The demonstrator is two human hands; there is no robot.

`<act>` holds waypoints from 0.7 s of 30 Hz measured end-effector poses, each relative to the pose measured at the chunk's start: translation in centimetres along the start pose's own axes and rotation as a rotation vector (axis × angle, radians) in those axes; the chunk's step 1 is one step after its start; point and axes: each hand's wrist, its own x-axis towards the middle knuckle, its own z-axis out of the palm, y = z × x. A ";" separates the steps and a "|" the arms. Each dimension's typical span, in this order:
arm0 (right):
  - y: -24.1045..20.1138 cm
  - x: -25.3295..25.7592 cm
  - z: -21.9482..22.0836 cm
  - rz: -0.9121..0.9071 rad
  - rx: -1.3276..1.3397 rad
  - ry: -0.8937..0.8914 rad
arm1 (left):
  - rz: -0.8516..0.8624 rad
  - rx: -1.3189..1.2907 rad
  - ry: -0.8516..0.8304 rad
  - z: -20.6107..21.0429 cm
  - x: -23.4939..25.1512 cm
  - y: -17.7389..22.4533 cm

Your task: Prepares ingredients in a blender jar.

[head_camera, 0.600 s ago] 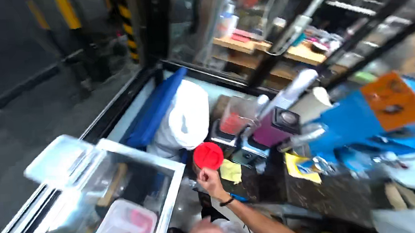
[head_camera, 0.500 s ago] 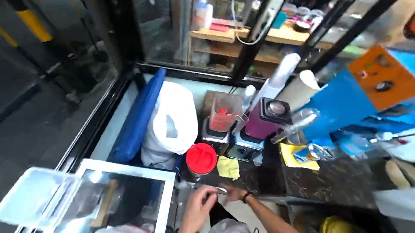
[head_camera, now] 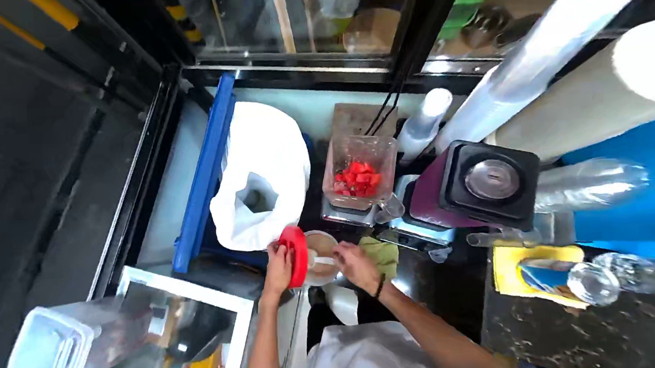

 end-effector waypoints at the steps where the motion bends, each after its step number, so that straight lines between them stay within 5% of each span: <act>1: -1.6 1.3 0.6 0.006 -0.118 -0.141 | -0.003 -0.062 -0.010 -0.4 0.4 -1.0; 5: -4.2 5.6 4.6 0.186 -0.434 -0.570 | 0.253 -0.378 0.159 3.0 3.2 -8.7; 10: -6.0 4.9 1.8 0.265 -0.413 -0.503 | 0.220 -0.465 0.134 2.6 2.8 -8.7; 13: -6.9 5.3 4.2 0.272 -0.457 -0.571 | 0.203 -0.449 0.131 2.6 3.0 -8.4; 17: -6.4 7.2 6.6 0.354 -0.188 -0.518 | 0.221 -0.467 0.169 2.6 2.8 -8.2; 21: -4.4 4.6 3.1 0.276 -0.001 -0.377 | 0.176 -0.483 0.191 2.0 2.4 -8.3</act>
